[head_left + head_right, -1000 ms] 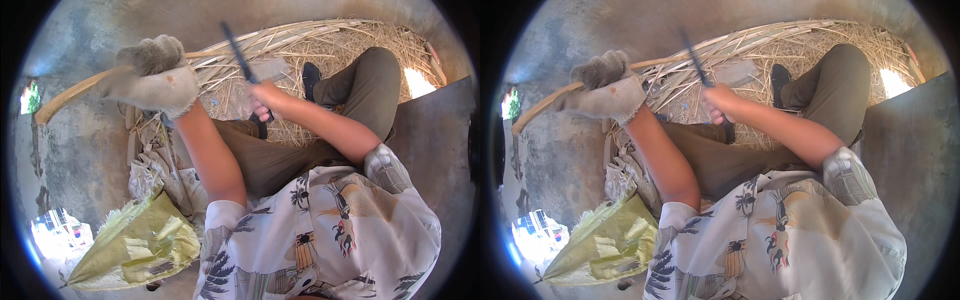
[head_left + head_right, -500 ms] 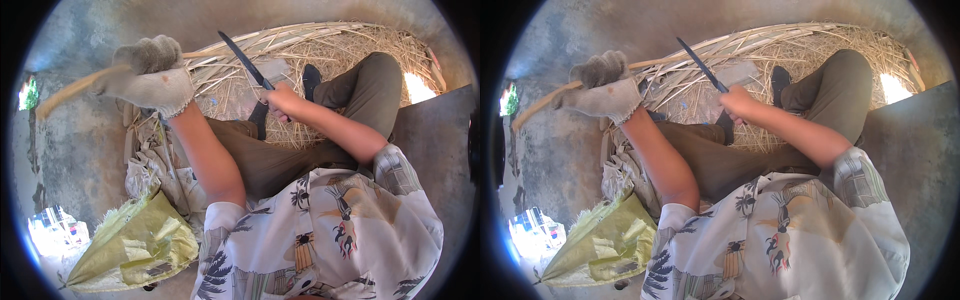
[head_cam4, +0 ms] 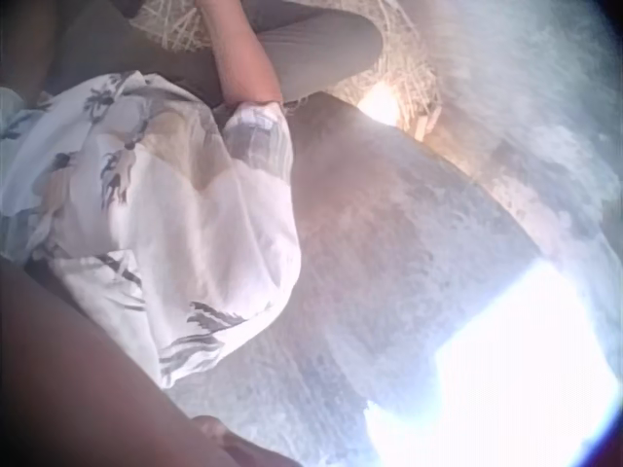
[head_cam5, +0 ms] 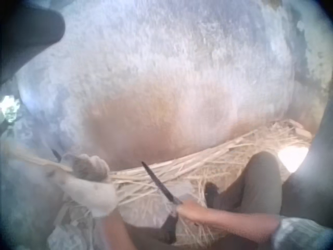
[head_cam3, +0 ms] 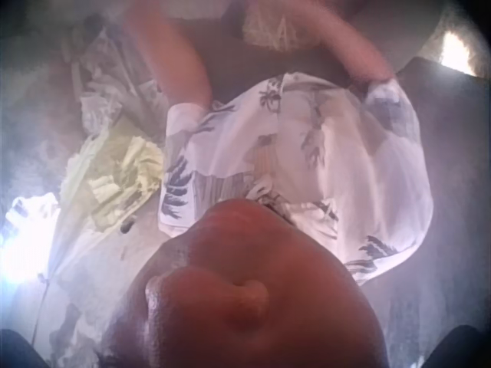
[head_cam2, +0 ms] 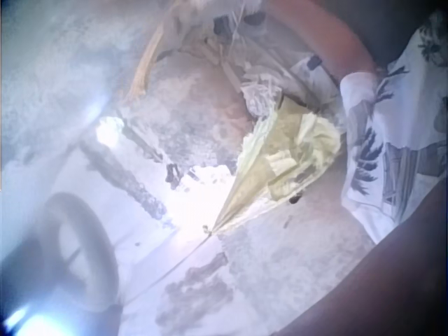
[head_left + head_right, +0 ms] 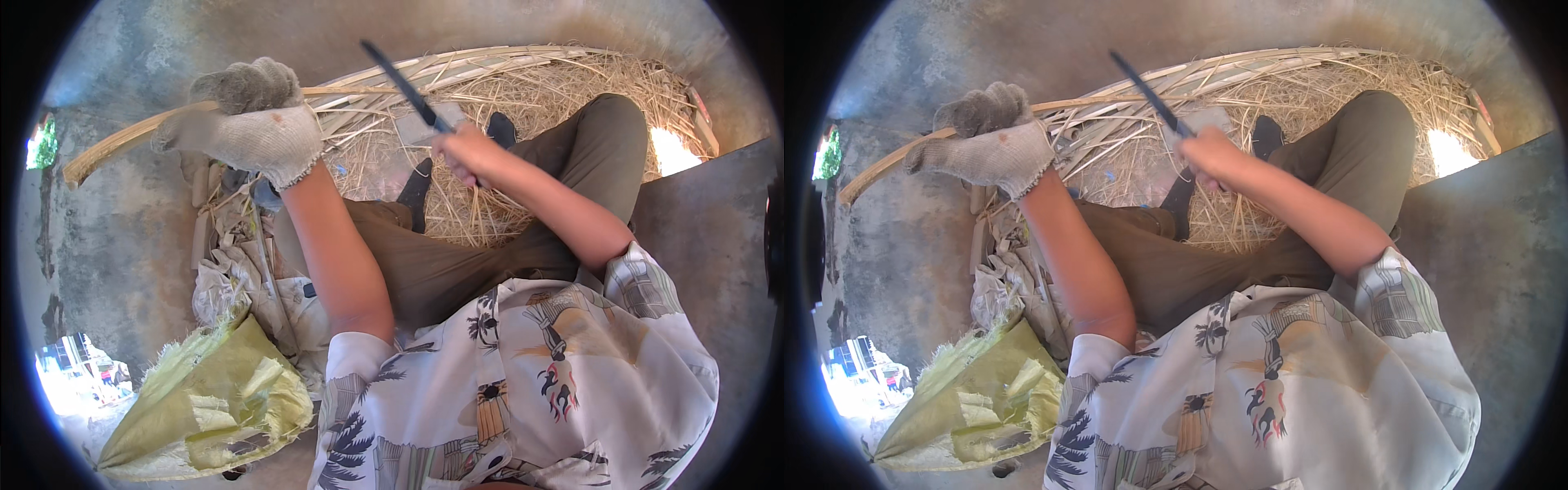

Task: The person sits cross-legged on the floor and uses a knife to split a long bamboo stick into thin strips. The person holds the bamboo with a gloved left hand and repeatedly slices it with the knife in the right hand, creating a pile of bamboo strips.

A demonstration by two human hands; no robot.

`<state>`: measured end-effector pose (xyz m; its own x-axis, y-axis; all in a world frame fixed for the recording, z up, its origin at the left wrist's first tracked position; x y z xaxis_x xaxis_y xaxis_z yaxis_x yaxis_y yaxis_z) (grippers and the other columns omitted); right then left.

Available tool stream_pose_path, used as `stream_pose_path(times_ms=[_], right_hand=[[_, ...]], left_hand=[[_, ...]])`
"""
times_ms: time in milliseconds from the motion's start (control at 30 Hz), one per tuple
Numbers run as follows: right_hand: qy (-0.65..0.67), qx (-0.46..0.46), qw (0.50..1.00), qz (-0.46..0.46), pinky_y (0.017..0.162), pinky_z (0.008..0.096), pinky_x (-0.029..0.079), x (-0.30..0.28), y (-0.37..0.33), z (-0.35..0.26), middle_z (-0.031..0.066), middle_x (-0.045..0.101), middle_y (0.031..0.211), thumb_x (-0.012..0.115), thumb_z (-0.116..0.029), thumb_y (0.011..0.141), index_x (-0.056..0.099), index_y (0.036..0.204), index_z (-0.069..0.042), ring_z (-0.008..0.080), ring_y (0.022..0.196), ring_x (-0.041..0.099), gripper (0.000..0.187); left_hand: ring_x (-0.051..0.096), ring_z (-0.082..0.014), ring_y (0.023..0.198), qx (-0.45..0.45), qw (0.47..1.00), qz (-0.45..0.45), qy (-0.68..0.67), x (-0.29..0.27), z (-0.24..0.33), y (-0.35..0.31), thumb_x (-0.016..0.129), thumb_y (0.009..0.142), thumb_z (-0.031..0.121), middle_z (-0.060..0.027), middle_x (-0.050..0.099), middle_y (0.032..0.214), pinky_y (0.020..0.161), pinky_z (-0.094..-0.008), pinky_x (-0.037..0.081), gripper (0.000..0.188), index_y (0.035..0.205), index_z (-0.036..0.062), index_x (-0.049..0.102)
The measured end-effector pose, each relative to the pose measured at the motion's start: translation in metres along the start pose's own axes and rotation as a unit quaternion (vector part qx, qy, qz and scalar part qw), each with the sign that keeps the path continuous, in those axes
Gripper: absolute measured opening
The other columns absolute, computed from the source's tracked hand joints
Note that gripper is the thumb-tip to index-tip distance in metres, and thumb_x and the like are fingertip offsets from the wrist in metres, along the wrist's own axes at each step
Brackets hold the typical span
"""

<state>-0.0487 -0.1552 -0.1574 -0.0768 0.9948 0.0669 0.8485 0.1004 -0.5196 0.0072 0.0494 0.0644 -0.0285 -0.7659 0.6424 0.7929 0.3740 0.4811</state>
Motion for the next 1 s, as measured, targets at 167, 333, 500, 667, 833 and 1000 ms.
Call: stream_pose_path(times_ms=[167,333,500,667,833,1000], right_hand=[[0.129,-0.328,0.928,0.125,0.041,0.0275,0.037,-0.038,-0.038,-0.128,0.0016,0.048,0.051,0.065,-0.022,0.084,0.058,0.074,-0.001,0.0119,0.042,0.049,0.024],[-0.02,-0.147,0.989,0.027,0.039,0.0288,0.036,0.011,0.031,-0.024,0.0022,0.046,0.053,0.063,-0.02,0.083,0.053,0.071,-0.002,0.0132,0.04,0.045,0.024],[-0.107,-0.117,0.987,0.036,0.035,0.0268,0.031,-0.008,0.012,-0.061,-0.0008,0.042,0.05,0.062,-0.018,0.084,0.052,0.073,-0.002,0.0102,0.039,0.043,0.021],[0.203,-0.477,0.847,0.116,0.041,0.0255,0.034,-0.021,-0.048,-0.154,0.001,0.048,0.055,0.067,-0.025,0.086,0.049,0.068,-0.004,0.0098,0.043,0.045,0.033],[0.102,0.11,0.985,-0.081,0.036,0.0315,0.027,0.008,0.056,0.06,0.0017,0.044,0.053,0.062,-0.019,0.087,0.052,0.075,-0.005,0.0113,0.039,0.037,0.021],[-0.057,-0.045,0.996,0.055,0.036,0.0321,0.031,-0.028,0.038,0.021,0.0021,0.046,0.052,0.064,-0.023,0.084,0.056,0.075,-0.003,0.0135,0.039,0.044,0.024]], left_hand=[[0.021,-0.013,0.043,0.011,0.996,0.092,0.011,-0.009,0.009,0.001,0.031,0.065,0.101,0.003,0.029,0.051,0.044,-0.027,0.019,0.083,0.06,0.0177,0.037],[0.018,-0.0116,0.042,-0.03,0.989,0.139,-0.031,0.006,-0.001,-0.003,0.032,0.065,0.1,0.0039,0.024,0.048,0.043,-0.0261,0.018,0.083,0.057,0.0177,0.032],[0.018,-0.011,0.042,0.039,0.997,0.068,0.025,-0.016,0.003,0.006,0.033,0.066,0.1,0.005,0.018,0.047,0.043,-0.0247,0.015,0.082,0.055,0.0183,0.025],[0.016,-0.011,0.042,-0.024,0.997,0.017,-0.071,-0.003,0.004,0.006,0.031,0.068,0.099,0.0057,0.017,0.047,0.044,-0.0244,0.014,0.08,0.054,0.0202,0.022],[0.015,-0.0118,0.044,0.017,0.99,0.14,0.004,0.002,0.004,-0.006,0.029,0.069,0.099,0.0054,0.015,0.048,0.045,-0.0249,0.014,0.08,0.055,0.0208,0.021],[0.014,-0.0124,0.045,0.039,0.994,0.094,0.031,-0.004,0.01,-0.004,0.029,0.07,0.098,0.0044,0.015,0.049,0.046,-0.026,0.014,0.08,0.056,0.0199,0.021]])
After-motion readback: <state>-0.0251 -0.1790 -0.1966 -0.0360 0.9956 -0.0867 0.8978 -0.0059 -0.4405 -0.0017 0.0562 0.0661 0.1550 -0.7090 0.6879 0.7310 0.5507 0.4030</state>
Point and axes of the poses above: each hand's wrist, its own y-axis towards the middle knuckle, its own x-axis out of the palm, z = x × y, the point moved 7 cm from there along y, towards the middle knuckle
